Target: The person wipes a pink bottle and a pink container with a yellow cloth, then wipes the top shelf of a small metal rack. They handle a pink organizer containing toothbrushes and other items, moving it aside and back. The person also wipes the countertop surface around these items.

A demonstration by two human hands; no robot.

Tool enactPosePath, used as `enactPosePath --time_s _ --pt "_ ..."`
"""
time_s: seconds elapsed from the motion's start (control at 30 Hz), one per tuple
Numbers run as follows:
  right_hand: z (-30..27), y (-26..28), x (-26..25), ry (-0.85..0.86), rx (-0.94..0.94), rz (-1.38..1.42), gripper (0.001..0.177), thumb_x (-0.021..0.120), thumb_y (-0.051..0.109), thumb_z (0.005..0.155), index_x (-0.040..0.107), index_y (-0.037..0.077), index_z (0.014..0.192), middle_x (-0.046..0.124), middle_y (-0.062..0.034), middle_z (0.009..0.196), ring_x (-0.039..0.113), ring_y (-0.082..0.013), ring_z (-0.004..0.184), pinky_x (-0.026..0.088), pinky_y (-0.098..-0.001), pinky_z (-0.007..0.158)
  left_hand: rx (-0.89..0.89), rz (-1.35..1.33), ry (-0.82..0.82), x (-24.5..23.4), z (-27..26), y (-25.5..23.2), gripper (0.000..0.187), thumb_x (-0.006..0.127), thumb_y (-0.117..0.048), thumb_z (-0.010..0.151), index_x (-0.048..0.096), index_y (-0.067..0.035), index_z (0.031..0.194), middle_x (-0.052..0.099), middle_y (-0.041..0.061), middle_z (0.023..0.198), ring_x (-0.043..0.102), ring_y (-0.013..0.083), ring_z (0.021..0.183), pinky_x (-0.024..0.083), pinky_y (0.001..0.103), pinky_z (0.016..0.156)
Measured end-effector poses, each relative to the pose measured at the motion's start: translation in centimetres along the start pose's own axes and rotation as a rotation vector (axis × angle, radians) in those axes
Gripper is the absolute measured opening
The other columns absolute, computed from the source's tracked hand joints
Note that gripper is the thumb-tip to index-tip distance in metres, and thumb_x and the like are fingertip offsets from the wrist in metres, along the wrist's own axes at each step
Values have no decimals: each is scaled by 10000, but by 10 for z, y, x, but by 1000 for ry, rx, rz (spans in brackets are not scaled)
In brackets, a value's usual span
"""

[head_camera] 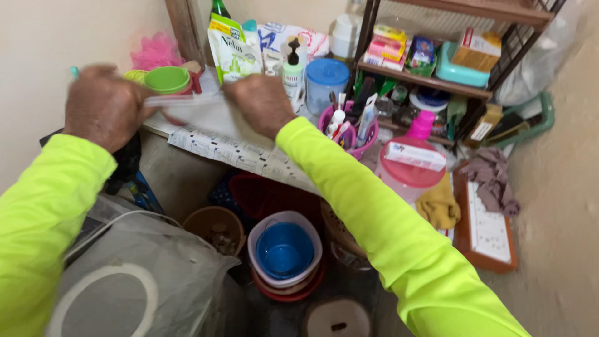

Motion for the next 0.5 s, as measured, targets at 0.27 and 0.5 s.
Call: enactPosePath --time_s 0.27,0.5 --pt "-17 42 80 291 61 -26 152 662 190 848 808 163 883 748 -162 864 731 -359 810 574 -483 696 82 88 358 44 -37 27 283 734 -471 904 808 -204 845 715 74 731 717 280 737 561 415 665" --pt "-19 26 49 18 171 23 134 676 211 880 794 170 928 746 -142 815 731 -354 759 560 -506 667 63 23 228 42 -30 31 299 733 -474 952 800 -207 835 703 76 716 696 281 663 526 430 589"
Point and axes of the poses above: each hand's wrist, its own z-axis towards the middle knuckle, its own x-axis out of the palm, y = z × x, the point moved 8 cm from there along z, towards the middle knuckle
